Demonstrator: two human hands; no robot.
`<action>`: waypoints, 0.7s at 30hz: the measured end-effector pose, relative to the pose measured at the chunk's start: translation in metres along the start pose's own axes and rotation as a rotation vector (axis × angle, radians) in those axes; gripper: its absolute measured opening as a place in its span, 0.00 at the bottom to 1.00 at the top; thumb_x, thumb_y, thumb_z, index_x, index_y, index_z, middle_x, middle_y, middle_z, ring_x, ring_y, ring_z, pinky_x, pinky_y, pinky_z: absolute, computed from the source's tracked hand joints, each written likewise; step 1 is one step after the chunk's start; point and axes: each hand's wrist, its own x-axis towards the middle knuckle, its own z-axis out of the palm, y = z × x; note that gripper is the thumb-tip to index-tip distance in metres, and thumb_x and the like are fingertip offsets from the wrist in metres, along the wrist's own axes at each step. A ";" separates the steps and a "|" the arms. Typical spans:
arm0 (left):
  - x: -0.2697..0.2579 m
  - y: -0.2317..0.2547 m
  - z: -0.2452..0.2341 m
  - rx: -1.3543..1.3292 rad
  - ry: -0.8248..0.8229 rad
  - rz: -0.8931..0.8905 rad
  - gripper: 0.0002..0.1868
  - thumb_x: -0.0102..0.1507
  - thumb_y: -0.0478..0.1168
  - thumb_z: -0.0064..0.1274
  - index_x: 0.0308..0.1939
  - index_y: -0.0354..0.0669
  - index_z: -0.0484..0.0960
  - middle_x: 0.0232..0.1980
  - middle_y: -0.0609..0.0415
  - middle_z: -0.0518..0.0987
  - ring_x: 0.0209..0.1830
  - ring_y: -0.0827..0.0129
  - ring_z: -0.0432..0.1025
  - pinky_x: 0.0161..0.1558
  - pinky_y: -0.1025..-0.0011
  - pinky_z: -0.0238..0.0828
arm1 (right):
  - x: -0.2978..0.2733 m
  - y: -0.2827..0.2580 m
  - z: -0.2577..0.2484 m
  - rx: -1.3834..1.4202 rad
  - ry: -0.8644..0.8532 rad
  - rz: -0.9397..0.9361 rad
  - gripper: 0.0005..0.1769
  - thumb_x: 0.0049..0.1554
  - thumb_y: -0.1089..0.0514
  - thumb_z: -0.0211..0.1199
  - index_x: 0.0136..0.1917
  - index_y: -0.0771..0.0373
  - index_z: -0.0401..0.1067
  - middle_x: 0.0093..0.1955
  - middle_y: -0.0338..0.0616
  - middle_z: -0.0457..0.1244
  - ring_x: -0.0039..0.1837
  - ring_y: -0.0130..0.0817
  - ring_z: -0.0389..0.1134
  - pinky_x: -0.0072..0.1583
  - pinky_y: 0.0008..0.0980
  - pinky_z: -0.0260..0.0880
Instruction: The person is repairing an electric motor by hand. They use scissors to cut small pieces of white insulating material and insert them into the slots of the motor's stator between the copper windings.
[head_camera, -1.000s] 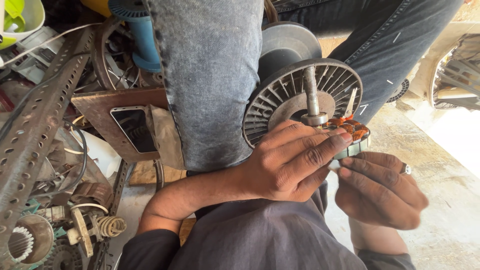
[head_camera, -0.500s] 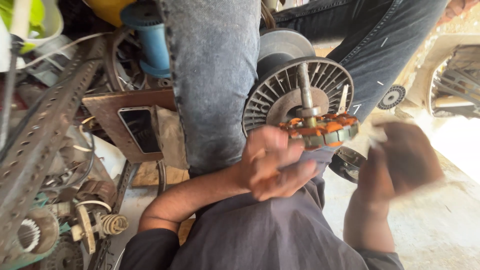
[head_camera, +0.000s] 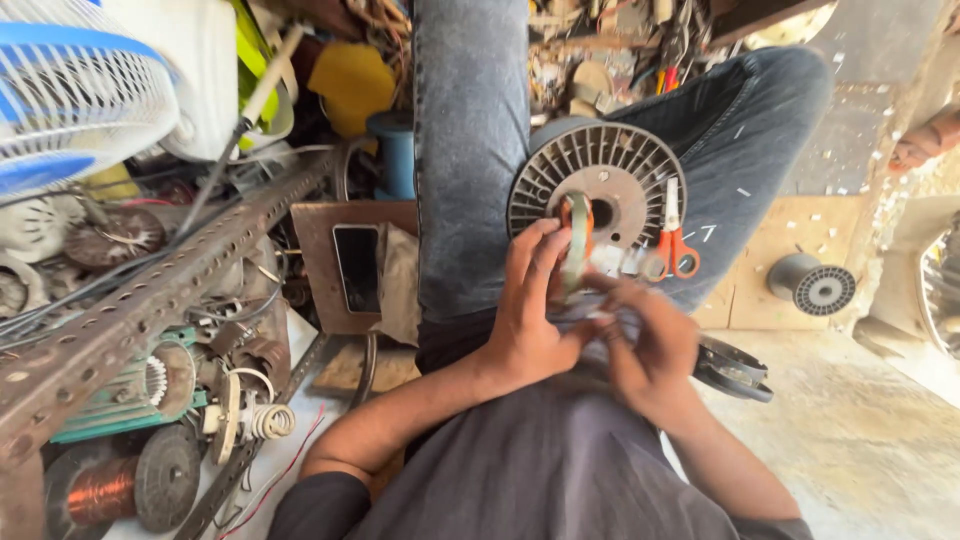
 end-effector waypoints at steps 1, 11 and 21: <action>0.000 0.000 0.002 0.031 0.038 0.001 0.50 0.50 0.35 0.72 0.72 0.40 0.61 0.67 0.37 0.67 0.68 0.44 0.67 0.67 0.54 0.67 | -0.001 -0.004 0.000 -0.027 -0.015 -0.030 0.09 0.56 0.74 0.61 0.51 0.70 0.69 0.55 0.54 0.71 0.62 0.42 0.74 0.61 0.35 0.72; 0.049 -0.032 -0.005 -0.059 -0.135 0.249 0.27 0.57 0.34 0.71 0.59 0.44 0.80 0.45 0.51 0.84 0.40 0.60 0.82 0.43 0.69 0.78 | -0.001 0.023 -0.024 0.079 0.306 -0.158 0.09 0.53 0.77 0.66 0.46 0.72 0.72 0.49 0.53 0.69 0.52 0.35 0.73 0.55 0.29 0.72; 0.076 -0.034 0.015 0.070 -0.104 0.496 0.20 0.57 0.39 0.71 0.49 0.39 0.83 0.47 0.51 0.82 0.46 0.57 0.78 0.49 0.62 0.74 | 0.007 0.063 -0.018 0.042 0.519 -0.192 0.10 0.54 0.79 0.67 0.47 0.72 0.74 0.49 0.55 0.70 0.53 0.40 0.76 0.53 0.28 0.75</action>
